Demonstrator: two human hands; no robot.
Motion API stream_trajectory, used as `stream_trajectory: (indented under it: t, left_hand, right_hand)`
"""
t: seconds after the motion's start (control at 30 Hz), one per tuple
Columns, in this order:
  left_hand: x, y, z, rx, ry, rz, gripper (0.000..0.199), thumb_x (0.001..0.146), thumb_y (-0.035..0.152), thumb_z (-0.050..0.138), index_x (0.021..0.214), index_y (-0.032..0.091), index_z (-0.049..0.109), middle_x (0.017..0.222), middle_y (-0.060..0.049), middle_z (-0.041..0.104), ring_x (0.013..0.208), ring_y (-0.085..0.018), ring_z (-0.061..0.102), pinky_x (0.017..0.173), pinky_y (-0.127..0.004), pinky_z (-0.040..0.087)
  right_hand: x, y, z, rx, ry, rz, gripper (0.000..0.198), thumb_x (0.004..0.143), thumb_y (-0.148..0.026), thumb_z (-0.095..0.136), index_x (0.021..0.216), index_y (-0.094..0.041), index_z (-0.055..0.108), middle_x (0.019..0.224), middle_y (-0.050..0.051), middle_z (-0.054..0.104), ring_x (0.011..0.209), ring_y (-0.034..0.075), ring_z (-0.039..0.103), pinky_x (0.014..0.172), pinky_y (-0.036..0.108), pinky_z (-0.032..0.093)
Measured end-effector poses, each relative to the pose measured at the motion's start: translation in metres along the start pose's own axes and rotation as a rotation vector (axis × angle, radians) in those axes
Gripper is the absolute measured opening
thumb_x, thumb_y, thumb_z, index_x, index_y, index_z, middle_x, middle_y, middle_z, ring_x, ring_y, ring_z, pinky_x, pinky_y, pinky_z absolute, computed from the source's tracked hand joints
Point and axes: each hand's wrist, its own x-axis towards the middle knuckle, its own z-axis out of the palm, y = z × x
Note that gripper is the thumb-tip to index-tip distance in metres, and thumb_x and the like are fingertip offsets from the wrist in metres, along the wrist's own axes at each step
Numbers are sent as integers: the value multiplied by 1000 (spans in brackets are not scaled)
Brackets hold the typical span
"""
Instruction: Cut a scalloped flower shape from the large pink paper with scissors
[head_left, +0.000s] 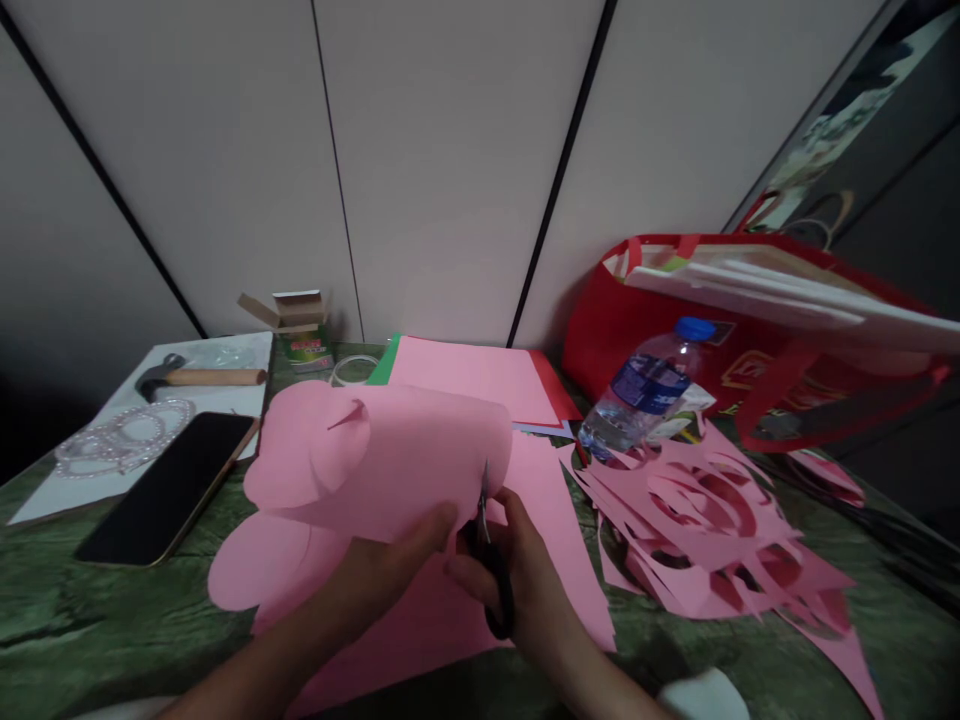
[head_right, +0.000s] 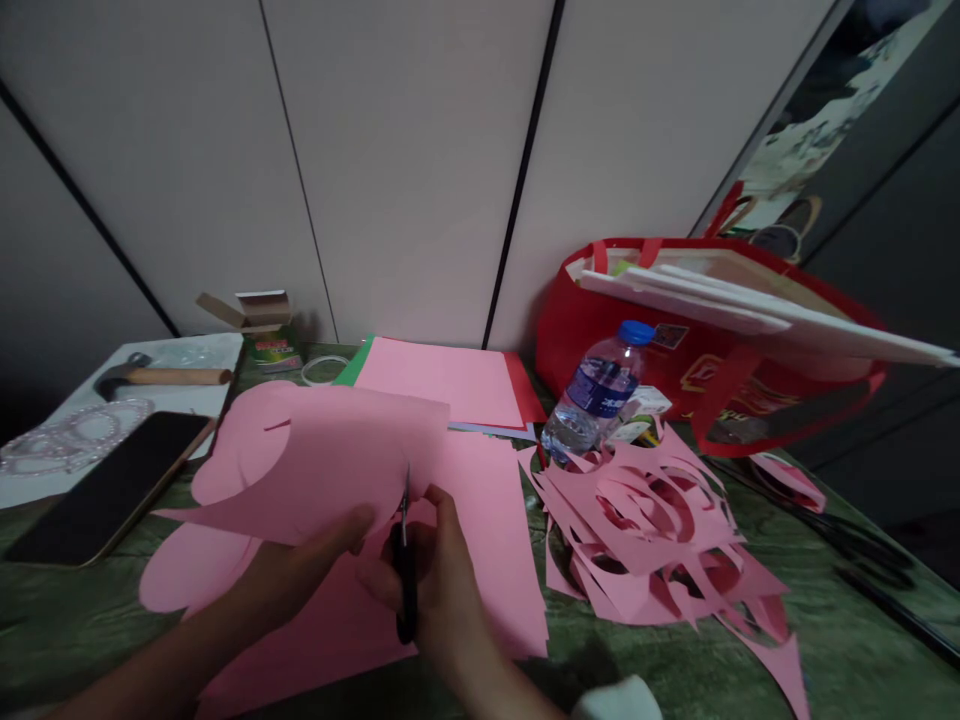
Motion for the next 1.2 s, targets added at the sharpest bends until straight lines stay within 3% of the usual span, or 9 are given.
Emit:
stream_trajectory:
  t: [0.2, 0.37, 0.57, 0.73, 0.93, 1.2]
  left_hand:
    - [5, -3, -4, 45, -89, 3, 20, 64, 38, 60, 55, 22, 54, 68, -2, 65, 77, -23, 60, 71, -34, 48]
    - [5, -2, -3, 18, -86, 28, 15, 64, 34, 59, 57, 22, 56, 66, -1, 66, 70, -21, 60, 67, -33, 48]
    - [3, 1, -5, 72, -82, -7, 17, 65, 33, 58, 54, 21, 54, 72, -2, 66, 75, -21, 60, 70, -32, 48]
    - [6, -3, -7, 98, -83, 1, 17, 67, 35, 58, 58, 22, 54, 64, 0, 62, 73, -21, 60, 68, -32, 48]
    - [5, 2, -8, 64, -140, 12, 11, 68, 29, 57, 59, 22, 55, 61, 3, 61, 65, -17, 58, 63, -28, 47]
    - [3, 12, -10, 37, -215, -20, 20, 71, 23, 54, 51, 23, 50, 53, 5, 60, 59, -15, 59, 60, -26, 47]
  right_hand:
    - [-2, -6, 1, 12, 9, 16, 69, 55, -30, 78, 106, -23, 32, 62, -6, 52, 51, 11, 44, 47, 21, 32]
    - [-1, -2, 0, -30, 6, 16, 68, 56, -28, 78, 106, -22, 33, 61, -6, 51, 52, 10, 42, 46, 20, 31]
    - [-2, -3, 1, 23, -4, 6, 66, 58, -28, 77, 107, -21, 34, 59, -8, 48, 50, 8, 39, 45, 19, 30]
    - [-1, 0, 0, -12, 13, 20, 64, 57, -27, 77, 105, -21, 34, 58, -8, 48, 50, 8, 41, 46, 19, 31]
    - [1, 1, 2, -28, 59, 53, 65, 54, -37, 76, 102, -23, 35, 51, -11, 44, 44, 10, 44, 44, 21, 31]
    - [1, 5, -2, -159, 45, 6, 54, 63, -31, 69, 103, -19, 35, 53, -9, 49, 43, 10, 47, 42, 20, 34]
